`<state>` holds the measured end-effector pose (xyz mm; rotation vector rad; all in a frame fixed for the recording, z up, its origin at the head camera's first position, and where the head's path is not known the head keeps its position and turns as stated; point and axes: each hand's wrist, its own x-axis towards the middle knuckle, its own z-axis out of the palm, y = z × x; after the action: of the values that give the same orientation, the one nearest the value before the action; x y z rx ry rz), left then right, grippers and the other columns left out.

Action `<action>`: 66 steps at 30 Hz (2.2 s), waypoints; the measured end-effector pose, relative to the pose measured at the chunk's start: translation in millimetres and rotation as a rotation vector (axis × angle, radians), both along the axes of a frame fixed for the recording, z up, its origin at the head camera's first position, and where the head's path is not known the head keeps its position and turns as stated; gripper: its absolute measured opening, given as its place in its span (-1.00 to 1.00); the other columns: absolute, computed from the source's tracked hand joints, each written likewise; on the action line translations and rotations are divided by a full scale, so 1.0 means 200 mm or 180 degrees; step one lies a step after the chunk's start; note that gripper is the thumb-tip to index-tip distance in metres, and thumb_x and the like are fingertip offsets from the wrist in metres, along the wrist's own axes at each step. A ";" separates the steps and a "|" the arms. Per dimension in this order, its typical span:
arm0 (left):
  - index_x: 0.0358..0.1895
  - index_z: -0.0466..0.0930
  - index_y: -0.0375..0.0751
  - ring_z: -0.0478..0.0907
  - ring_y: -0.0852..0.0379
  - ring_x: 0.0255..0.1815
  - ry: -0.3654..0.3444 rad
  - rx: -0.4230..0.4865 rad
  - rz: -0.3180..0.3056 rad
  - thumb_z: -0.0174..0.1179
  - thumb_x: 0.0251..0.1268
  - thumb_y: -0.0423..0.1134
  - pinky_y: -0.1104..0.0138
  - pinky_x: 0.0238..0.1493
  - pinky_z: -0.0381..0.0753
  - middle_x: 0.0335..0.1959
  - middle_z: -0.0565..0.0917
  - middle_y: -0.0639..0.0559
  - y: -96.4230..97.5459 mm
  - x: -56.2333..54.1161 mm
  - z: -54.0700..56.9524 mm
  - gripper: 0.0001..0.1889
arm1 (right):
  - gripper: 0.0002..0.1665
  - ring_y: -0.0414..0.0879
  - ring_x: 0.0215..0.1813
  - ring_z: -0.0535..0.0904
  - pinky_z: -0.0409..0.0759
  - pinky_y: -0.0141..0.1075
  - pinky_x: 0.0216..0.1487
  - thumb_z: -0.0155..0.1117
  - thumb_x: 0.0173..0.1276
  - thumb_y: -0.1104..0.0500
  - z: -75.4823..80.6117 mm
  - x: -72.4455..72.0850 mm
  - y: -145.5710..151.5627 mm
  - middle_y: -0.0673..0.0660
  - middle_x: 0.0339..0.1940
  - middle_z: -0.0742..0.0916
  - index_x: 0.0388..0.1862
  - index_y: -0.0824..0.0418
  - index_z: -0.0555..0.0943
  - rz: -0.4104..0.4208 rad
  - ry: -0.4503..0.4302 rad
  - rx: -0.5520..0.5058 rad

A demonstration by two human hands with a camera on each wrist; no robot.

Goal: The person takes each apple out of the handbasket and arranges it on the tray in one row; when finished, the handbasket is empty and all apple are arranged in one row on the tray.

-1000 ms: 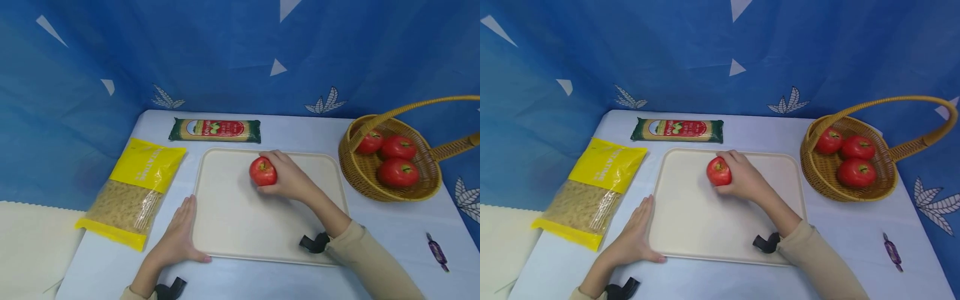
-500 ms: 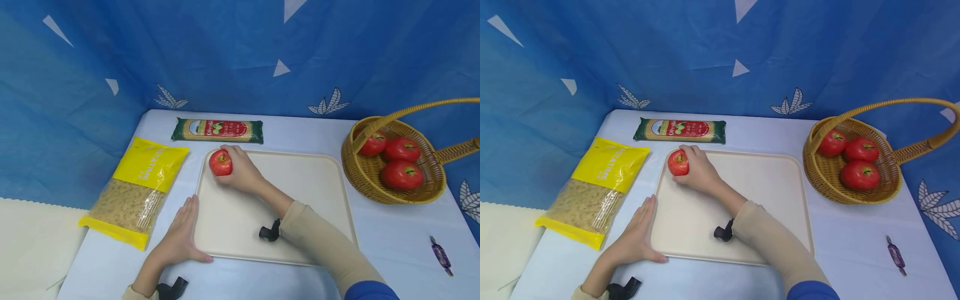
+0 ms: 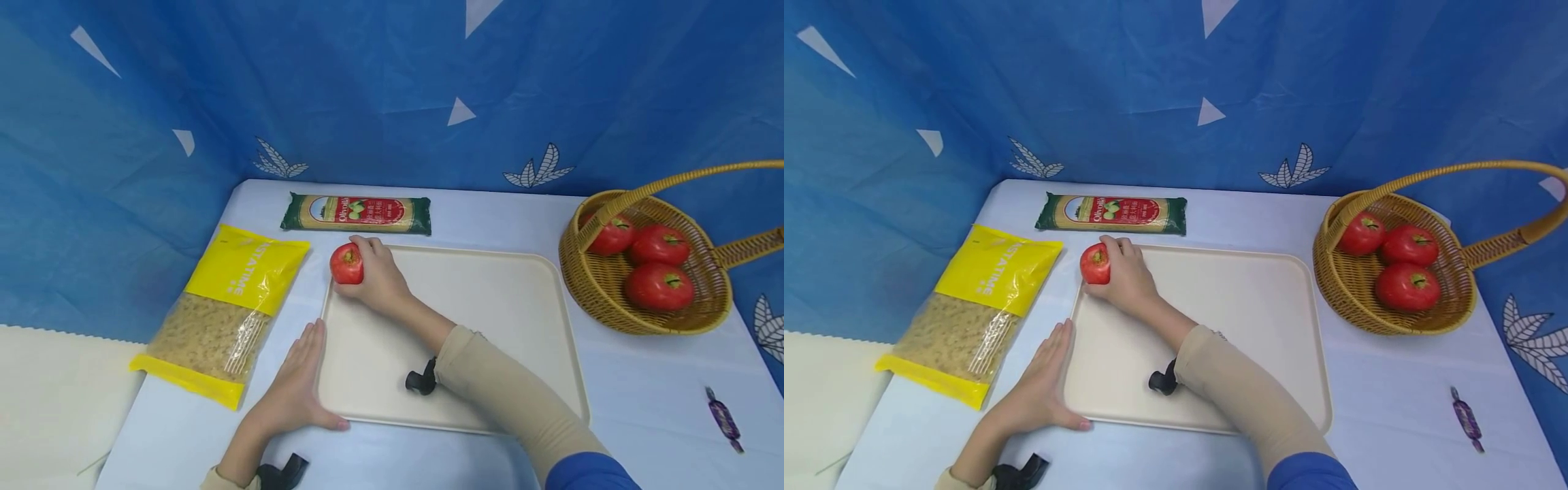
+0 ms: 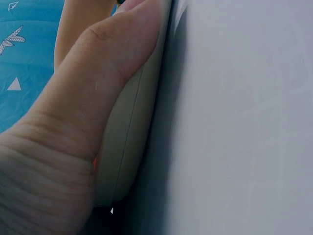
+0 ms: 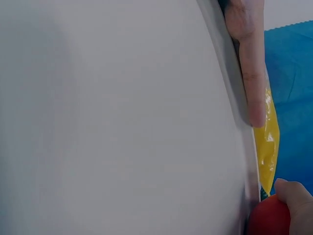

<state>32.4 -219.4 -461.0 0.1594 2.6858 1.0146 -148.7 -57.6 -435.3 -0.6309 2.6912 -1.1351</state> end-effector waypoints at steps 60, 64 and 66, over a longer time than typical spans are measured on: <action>0.62 -0.42 -0.11 -0.34 -0.17 0.67 0.0094 -0.0097 0.0002 0.57 -0.68 0.45 0.67 0.40 -0.62 0.66 -0.29 -0.13 0.01 0.01 -0.07 0.72 | 0.09 0.60 0.41 0.01 0.27 0.62 -0.02 0.46 0.22 -0.12 0.26 0.12 2.15 0.58 0.42 0.22 0.56 0.25 0.15 -0.1365 0.0337 0.1234; 0.62 -0.42 -0.09 -0.35 -0.17 0.67 0.0059 -0.0083 0.0020 0.57 -0.67 0.45 0.64 0.44 -0.60 0.66 -0.30 -0.11 0.01 0.01 -0.06 0.72 | 0.13 0.62 0.41 -0.02 0.27 0.61 -0.02 0.48 0.15 -0.21 0.25 0.11 2.19 0.60 0.44 0.17 0.51 0.30 0.19 -0.1335 0.0211 0.1478; 0.62 -0.42 -0.08 -0.35 -0.16 0.67 0.0026 -0.0080 0.0037 0.57 -0.68 0.45 0.56 0.49 -0.58 0.66 -0.30 -0.10 0.01 0.01 -0.06 0.72 | 0.14 0.63 0.39 -0.01 0.29 0.60 -0.02 0.51 0.11 -0.22 0.24 0.10 2.19 0.61 0.43 0.17 0.47 0.32 0.22 -0.1335 0.0187 0.1549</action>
<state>35.1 -217.2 -473.2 0.1433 2.7087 0.9851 -129.1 381.4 -387.9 -0.0222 3.0664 -0.4787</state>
